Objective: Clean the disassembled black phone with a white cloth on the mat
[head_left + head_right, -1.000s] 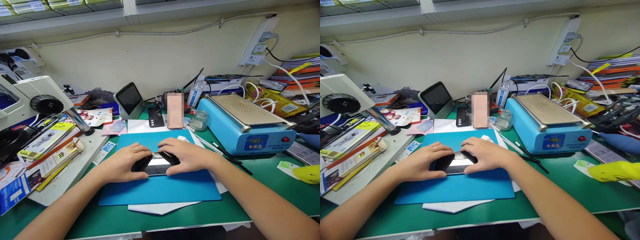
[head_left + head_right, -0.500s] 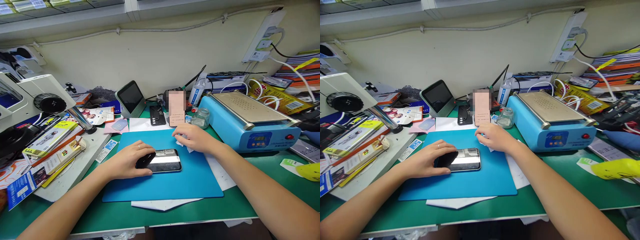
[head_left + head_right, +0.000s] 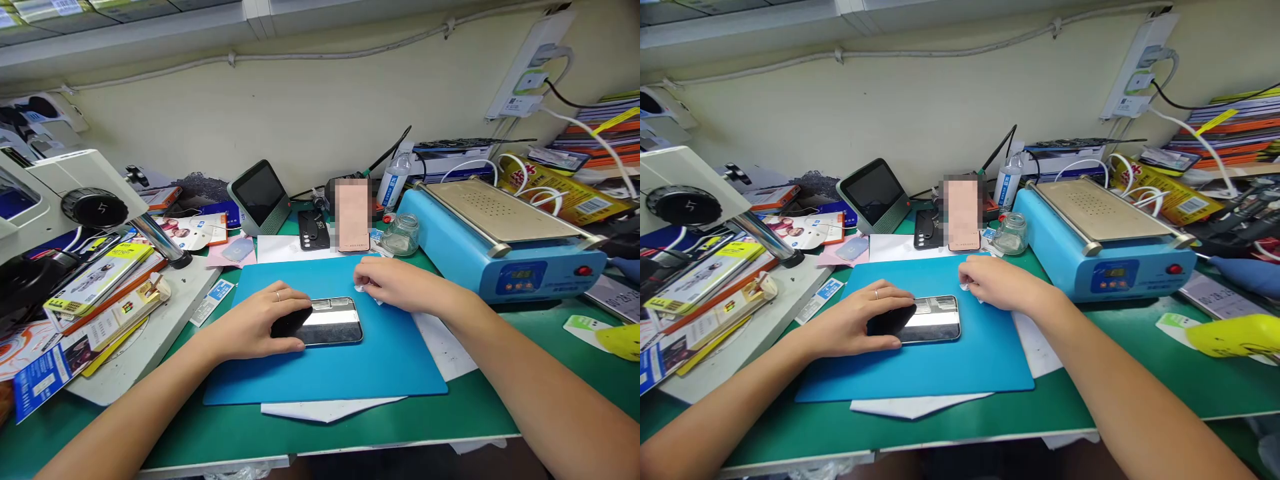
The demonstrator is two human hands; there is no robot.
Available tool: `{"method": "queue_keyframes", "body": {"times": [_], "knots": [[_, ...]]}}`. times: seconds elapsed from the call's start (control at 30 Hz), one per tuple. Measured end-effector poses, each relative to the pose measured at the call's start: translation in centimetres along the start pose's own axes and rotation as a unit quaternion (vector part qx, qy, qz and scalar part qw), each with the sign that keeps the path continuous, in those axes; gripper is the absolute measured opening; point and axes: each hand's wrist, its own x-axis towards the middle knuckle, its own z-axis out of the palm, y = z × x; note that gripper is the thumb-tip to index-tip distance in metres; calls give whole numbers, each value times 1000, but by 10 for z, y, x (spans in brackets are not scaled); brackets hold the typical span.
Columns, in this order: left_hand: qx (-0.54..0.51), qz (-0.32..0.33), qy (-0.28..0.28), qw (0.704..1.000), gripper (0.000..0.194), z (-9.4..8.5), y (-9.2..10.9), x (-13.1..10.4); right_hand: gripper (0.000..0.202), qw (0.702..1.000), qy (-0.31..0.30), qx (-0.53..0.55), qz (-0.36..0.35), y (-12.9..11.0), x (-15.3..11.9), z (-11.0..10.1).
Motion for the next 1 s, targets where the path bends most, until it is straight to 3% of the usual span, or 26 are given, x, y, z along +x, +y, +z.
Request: {"method": "queue_keyframes", "body": {"times": [0.2,0.37,0.63,0.8,1.0], "knots": [[3,-3,3,1000,58,0,1,0,17,997,43,32,-47,-14,2,2],[-4,-4,2,1000,58,1,2,-1,26,997,23,57,-51,-26,5,12],[6,-10,-1,1000,61,-1,2,-1,32,995,-6,100,-25,-17,11,19],[37,-59,-4,998,70,-6,-1,-4,31,995,-6,95,-16,-21,11,18],[40,-75,-8,996,66,-9,-4,-6,31,995,-2,96,-20,-19,11,20]]}}
